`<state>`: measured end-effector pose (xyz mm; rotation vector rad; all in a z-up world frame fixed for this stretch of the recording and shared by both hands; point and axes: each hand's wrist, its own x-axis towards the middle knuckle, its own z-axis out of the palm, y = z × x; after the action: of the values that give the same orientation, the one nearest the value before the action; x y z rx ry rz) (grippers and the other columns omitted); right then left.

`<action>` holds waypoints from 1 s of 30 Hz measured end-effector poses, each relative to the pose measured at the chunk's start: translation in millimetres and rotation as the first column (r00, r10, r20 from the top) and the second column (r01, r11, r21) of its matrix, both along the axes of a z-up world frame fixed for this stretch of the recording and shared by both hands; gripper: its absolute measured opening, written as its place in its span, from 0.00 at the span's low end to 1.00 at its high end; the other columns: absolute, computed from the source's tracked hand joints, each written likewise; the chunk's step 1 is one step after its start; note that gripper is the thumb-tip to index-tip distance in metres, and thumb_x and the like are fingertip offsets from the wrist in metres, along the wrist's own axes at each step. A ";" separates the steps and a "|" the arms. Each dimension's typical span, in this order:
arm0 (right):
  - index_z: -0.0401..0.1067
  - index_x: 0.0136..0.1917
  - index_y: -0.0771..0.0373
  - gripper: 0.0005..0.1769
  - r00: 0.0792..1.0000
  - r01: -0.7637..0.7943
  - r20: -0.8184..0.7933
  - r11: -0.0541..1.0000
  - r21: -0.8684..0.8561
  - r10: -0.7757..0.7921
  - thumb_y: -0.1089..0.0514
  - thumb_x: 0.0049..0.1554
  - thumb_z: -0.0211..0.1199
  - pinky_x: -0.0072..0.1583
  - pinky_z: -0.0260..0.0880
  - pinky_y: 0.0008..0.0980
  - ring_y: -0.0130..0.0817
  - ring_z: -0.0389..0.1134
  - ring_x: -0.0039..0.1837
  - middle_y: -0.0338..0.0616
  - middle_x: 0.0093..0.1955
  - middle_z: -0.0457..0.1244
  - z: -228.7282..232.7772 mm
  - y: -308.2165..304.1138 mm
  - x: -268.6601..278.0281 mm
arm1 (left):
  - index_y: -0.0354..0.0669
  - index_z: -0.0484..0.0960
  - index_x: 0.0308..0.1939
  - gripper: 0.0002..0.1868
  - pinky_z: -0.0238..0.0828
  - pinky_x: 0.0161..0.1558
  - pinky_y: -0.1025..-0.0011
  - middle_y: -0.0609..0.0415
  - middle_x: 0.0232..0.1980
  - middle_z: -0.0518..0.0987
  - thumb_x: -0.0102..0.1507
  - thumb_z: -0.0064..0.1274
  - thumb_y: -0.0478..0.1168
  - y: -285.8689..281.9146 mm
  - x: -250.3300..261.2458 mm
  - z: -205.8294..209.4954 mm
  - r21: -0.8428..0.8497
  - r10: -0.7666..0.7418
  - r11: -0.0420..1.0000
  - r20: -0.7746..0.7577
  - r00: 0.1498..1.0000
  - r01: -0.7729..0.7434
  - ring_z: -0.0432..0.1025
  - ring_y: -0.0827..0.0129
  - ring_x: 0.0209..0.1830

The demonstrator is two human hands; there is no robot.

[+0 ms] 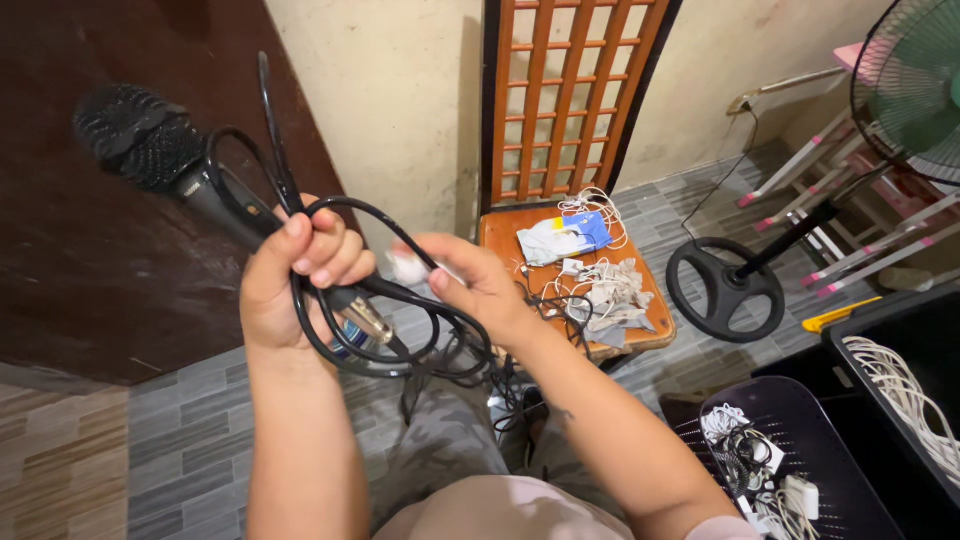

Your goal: The person cleans a black wired microphone using a white tissue. They wipe the microphone head and the cable repeatedly while holding the device in their left hand. The task takes place on a wooden chair in a room with a fan and a storage bin nearby.

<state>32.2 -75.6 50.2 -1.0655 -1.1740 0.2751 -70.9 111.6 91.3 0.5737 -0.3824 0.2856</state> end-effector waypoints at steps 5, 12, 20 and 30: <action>0.69 0.49 0.66 0.11 0.952 0.301 0.176 0.868 -0.396 -0.250 0.56 0.68 0.55 0.48 0.65 0.36 0.33 0.62 0.44 0.45 0.40 0.59 -59.3 -36.6 19.4 | 0.35 0.79 0.47 0.09 0.56 0.39 0.75 0.66 0.26 0.65 0.73 0.52 0.40 24.6 -6.4 -20.5 -0.105 0.141 0.983 -0.111 0.984 -0.153 0.60 0.79 0.30; 0.70 0.48 0.65 0.13 0.868 0.492 0.206 0.728 -0.478 -0.451 0.53 0.66 0.52 0.48 0.66 0.36 0.35 0.67 0.45 0.44 0.41 0.65 -216.5 -114.1 41.3 | 0.37 0.77 0.46 0.09 0.57 0.38 0.78 0.65 0.29 0.67 0.76 0.53 0.40 97.0 -41.1 -48.0 -0.124 0.320 0.936 -0.100 0.942 -0.331 0.62 0.80 0.30; 0.65 0.67 0.53 0.18 0.721 0.432 -0.414 0.828 -0.357 -0.555 0.48 0.67 0.50 0.37 0.61 0.20 0.18 0.60 0.41 0.29 0.43 0.59 -108.6 -84.2 63.2 | 0.32 0.79 0.43 0.13 0.76 0.37 0.70 0.53 0.37 0.81 0.58 0.62 0.35 35.0 6.0 -104.0 0.664 0.701 0.667 -0.408 0.585 -0.338 0.79 0.66 0.34; 0.69 0.70 0.58 0.20 0.834 0.549 0.280 0.770 -0.326 -0.476 0.62 0.65 0.55 0.52 0.69 0.33 0.34 0.68 0.50 0.45 0.52 0.68 -42.5 -60.9 -3.6 | 0.36 0.80 0.54 0.19 0.69 0.39 0.77 0.50 0.55 0.85 0.63 0.61 0.42 -68.7 67.6 -124.4 0.200 0.258 0.962 -0.429 0.866 -0.188 0.70 0.76 0.36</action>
<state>28.5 -136.5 7.7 -1.7609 -0.9510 -0.0294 -3.3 42.9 -33.1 0.8158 0.1199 0.3367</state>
